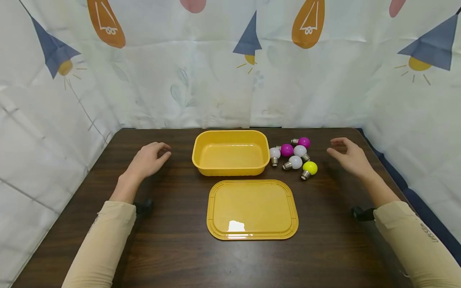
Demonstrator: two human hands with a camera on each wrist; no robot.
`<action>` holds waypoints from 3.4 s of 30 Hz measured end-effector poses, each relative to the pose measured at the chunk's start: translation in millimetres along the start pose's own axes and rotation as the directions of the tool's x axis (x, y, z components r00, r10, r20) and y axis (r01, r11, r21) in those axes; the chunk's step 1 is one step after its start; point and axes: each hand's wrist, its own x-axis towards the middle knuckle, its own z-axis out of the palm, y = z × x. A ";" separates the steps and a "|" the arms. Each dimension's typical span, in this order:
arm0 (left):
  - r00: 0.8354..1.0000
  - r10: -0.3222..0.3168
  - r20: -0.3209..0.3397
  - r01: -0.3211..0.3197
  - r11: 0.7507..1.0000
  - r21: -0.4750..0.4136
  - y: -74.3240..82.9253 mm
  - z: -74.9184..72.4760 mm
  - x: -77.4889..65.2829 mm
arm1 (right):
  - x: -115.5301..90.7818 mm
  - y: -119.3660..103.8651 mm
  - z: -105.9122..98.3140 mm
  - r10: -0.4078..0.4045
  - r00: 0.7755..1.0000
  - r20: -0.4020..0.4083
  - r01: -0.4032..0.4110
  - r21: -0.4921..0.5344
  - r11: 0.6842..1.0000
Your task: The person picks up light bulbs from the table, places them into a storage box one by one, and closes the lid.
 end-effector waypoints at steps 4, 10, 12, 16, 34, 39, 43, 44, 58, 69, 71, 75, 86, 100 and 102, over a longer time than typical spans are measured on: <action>1.000 0.003 -0.024 -0.003 1.000 -0.021 4.4 -0.3 0.0 | 0.9 -1.8 1.2 0.002 1.000 0.001 -0.002 0.024 1.000; 0.998 0.005 -0.064 -0.012 0.993 -0.117 11.2 1.9 -0.7 | 3.1 -1.5 3.4 0.009 1.000 0.006 -0.010 0.050 0.999; 0.997 0.001 -0.080 -0.013 0.989 -0.149 12.4 3.3 -1.6 | 4.1 -2.0 5.4 0.005 1.000 0.011 -0.006 0.060 0.998; 0.994 -0.021 -0.108 -0.001 0.981 -0.194 13.7 4.6 -3.9 | 6.1 -5.3 9.4 -0.005 1.000 0.026 0.003 0.091 0.996; 0.983 -0.177 0.053 0.171 0.760 -0.626 31.2 9.6 2.9 | 15.5 -15.8 20.3 0.037 0.999 0.012 -0.039 0.197 0.980; 0.978 -0.181 0.103 0.196 0.632 -0.750 36.0 12.0 5.2 | 18.3 -18.5 20.0 0.044 0.999 0.003 -0.043 0.208 0.977; 0.977 -0.180 0.115 0.199 0.576 -0.792 41.2 13.0 6.4 | 19.1 -20.3 19.6 0.048 0.999 -0.005 -0.046 0.217 0.975; 0.977 -0.183 0.114 0.200 0.570 -0.797 42.1 13.2 6.5 | 19.2 -20.6 19.6 0.048 0.999 -0.007 -0.045 0.218 0.975; 0.966 -0.179 0.188 0.251 0.457 -0.853 49.9 17.9 9.8 | 28.2 -22.5 26.0 0.077 0.997 -0.019 -0.070 0.237 0.969; 0.954 -0.148 0.261 0.300 0.438 -0.848 49.6 20.1 11.0 | 37.0 -21.6 30.2 0.096 0.995 -0.025 -0.087 0.236 0.968; 0.954 -0.140 0.264 0.299 0.434 -0.850 49.4 21.5 11.8 | 38.5 -21.6 30.9 0.092 0.995 -0.024 -0.084 0.238 0.968; 0.954 -0.128 0.270 0.299 0.426 -0.854 49.7 25.0 13.7 | 40.2 -21.3 32.0 0.094 0.995 -0.017 -0.087 0.242 0.966; 0.951 -0.135 0.279 0.310 0.430 -0.848 53.3 29.7 18.0 | 45.8 -18.5 36.1 0.102 0.995 0.024 -0.104 0.270 0.957; 0.953 -0.118 0.281 0.304 0.404 -0.863 53.5 30.4 21.1 | 55.0 -15.1 39.9 0.068 0.993 0.099 -0.092 0.262 0.961; 0.952 -0.119 0.282 0.306 0.407 -0.861 53.2 30.6 21.2 | 56.4 -14.7 40.5 0.059 0.992 0.107 -0.085 0.251 0.964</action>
